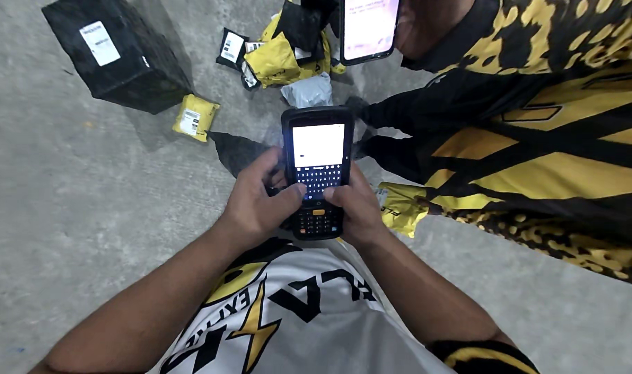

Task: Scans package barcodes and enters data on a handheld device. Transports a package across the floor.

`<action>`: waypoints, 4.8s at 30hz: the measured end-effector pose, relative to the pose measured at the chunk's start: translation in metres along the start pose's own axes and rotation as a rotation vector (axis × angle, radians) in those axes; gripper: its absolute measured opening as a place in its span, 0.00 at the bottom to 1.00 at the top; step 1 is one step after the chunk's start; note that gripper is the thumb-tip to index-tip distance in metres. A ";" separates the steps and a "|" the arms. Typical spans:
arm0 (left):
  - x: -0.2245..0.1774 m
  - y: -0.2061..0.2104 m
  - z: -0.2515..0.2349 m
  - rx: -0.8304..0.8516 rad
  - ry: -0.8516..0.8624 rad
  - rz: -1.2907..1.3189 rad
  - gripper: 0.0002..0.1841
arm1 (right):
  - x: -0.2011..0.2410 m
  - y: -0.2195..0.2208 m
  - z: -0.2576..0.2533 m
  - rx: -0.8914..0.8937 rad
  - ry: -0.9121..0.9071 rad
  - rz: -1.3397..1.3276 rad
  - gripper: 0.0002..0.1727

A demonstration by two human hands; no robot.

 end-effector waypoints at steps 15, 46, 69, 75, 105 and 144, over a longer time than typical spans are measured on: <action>-0.001 0.003 -0.007 0.020 0.009 -0.027 0.22 | 0.005 -0.001 -0.005 -0.108 0.026 -0.017 0.20; 0.007 0.000 -0.023 0.032 -0.076 -0.029 0.21 | -0.001 -0.017 -0.024 -0.088 0.103 -0.086 0.21; 0.024 -0.003 -0.029 0.055 -0.114 0.010 0.29 | -0.010 -0.021 -0.029 -0.096 0.127 -0.074 0.28; 0.025 -0.004 -0.025 0.054 -0.119 0.028 0.28 | -0.012 -0.018 -0.025 -0.090 0.137 -0.088 0.29; -0.006 -0.045 0.061 0.062 0.082 0.113 0.27 | 0.002 0.053 0.033 0.234 0.066 -0.014 0.31; -0.011 -0.191 0.151 0.226 0.130 -0.063 0.26 | -0.093 0.210 0.096 0.062 -0.110 -0.084 0.32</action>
Point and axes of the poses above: each hand's wrist, its own z-axis away from the middle knuckle, its own y-axis out of the palm, x = y × z, the point moved 3 cm from there along -z, towards the middle knuckle, and after that the axes turned 9 degrees about -x, right-handed, at the moved point
